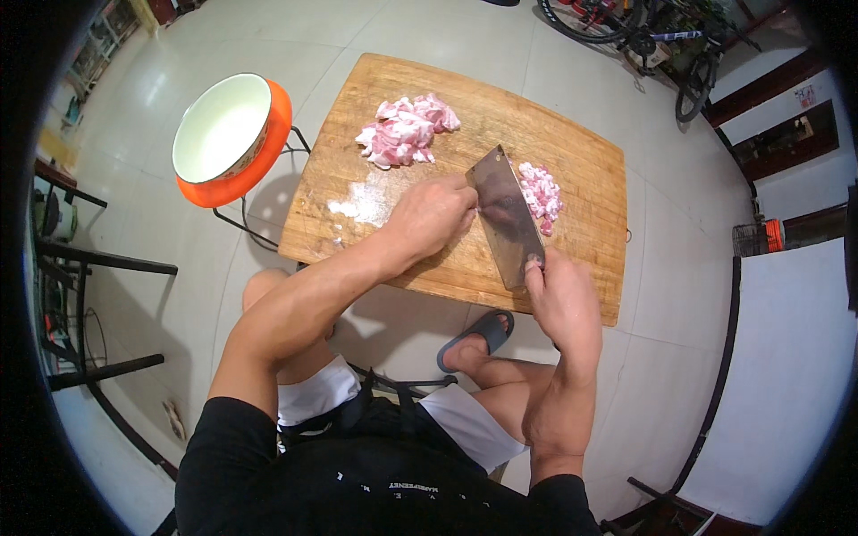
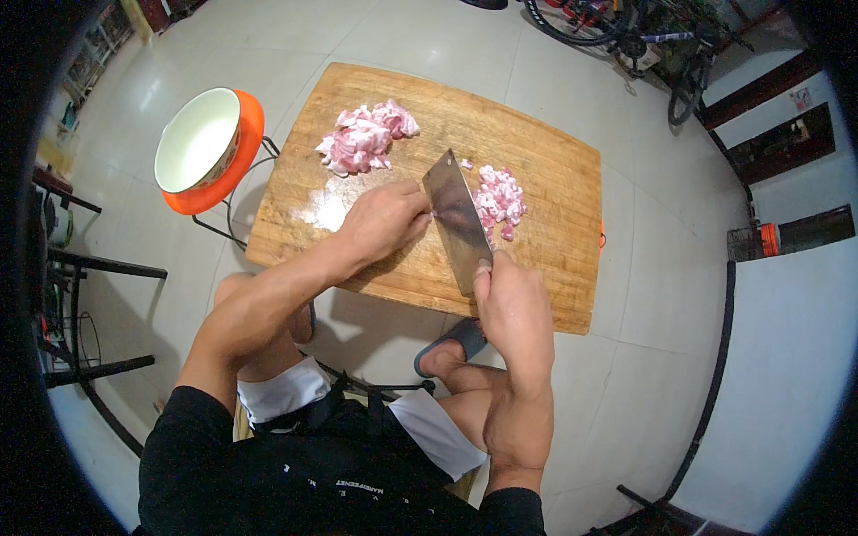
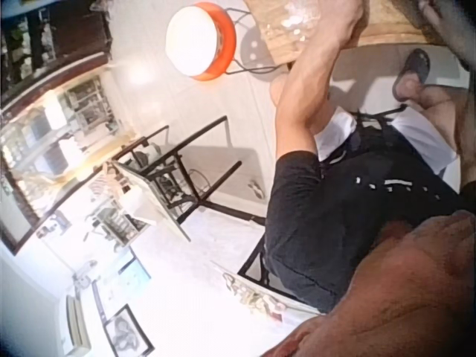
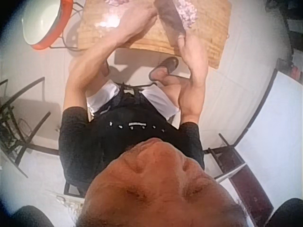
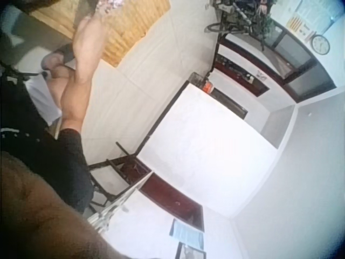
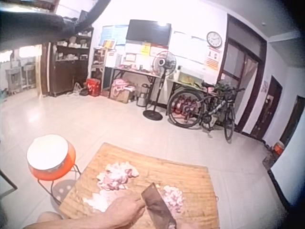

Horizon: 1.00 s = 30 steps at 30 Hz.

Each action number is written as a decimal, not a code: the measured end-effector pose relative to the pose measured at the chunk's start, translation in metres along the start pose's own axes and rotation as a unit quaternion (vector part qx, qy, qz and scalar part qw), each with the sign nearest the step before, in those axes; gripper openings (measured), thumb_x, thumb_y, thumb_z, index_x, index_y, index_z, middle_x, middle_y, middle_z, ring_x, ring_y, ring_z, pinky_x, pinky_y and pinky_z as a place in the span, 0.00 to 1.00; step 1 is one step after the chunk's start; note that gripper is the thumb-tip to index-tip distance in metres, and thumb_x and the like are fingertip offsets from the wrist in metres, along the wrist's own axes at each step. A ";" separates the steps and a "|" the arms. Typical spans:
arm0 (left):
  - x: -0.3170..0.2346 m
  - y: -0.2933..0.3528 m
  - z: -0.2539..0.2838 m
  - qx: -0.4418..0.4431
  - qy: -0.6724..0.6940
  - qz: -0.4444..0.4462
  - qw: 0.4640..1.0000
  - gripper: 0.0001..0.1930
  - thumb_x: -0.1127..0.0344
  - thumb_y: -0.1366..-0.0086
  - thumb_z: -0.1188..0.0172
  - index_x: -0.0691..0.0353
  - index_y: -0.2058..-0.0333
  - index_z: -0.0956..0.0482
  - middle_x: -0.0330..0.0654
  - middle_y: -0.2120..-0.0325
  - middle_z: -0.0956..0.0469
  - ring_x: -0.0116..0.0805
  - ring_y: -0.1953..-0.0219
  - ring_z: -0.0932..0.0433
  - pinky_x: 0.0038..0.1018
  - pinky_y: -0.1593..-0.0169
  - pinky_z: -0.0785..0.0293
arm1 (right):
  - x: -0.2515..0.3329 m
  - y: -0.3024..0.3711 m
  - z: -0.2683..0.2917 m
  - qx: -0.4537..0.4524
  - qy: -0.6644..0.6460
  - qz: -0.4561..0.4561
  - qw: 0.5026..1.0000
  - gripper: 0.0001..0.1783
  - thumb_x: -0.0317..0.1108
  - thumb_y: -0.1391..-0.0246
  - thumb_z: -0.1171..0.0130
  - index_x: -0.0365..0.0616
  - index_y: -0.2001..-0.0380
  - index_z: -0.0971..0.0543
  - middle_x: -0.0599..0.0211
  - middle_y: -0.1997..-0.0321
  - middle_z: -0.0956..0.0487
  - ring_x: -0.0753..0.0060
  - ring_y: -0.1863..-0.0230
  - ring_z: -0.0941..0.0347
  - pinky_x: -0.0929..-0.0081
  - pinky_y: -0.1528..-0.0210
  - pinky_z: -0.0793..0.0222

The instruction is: The person uses a cleaver to chop a pile of raw meat into smaller pieces on a wooden cutting board. The person repeatedly slices the meat and occasionally gathers the pieces back into a pile to continue chopping.

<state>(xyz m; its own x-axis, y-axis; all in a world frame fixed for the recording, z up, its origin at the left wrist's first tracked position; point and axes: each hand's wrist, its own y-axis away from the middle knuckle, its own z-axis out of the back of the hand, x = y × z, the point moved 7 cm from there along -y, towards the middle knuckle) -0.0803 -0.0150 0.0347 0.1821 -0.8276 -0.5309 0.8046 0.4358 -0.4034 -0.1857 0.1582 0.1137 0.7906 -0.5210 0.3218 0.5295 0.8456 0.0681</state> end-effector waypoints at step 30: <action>0.003 -0.023 0.008 -0.011 0.035 0.065 0.997 0.12 0.66 0.29 0.35 0.56 0.49 0.12 0.52 0.57 0.12 0.57 0.57 0.13 0.48 0.54 0.16 | -0.075 -0.048 -0.015 -0.008 -0.348 -0.152 0.925 0.11 0.35 0.28 0.42 0.36 0.56 0.20 0.70 0.80 0.25 0.76 0.85 0.30 0.70 0.81 0.33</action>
<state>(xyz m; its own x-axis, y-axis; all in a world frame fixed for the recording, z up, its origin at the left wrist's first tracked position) -0.0935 -0.0297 0.0483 0.2438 -0.7369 -0.6306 0.7640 0.5464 -0.3431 -0.2655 0.1550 0.0726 0.2177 -0.5280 0.8208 0.7032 0.6681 0.2432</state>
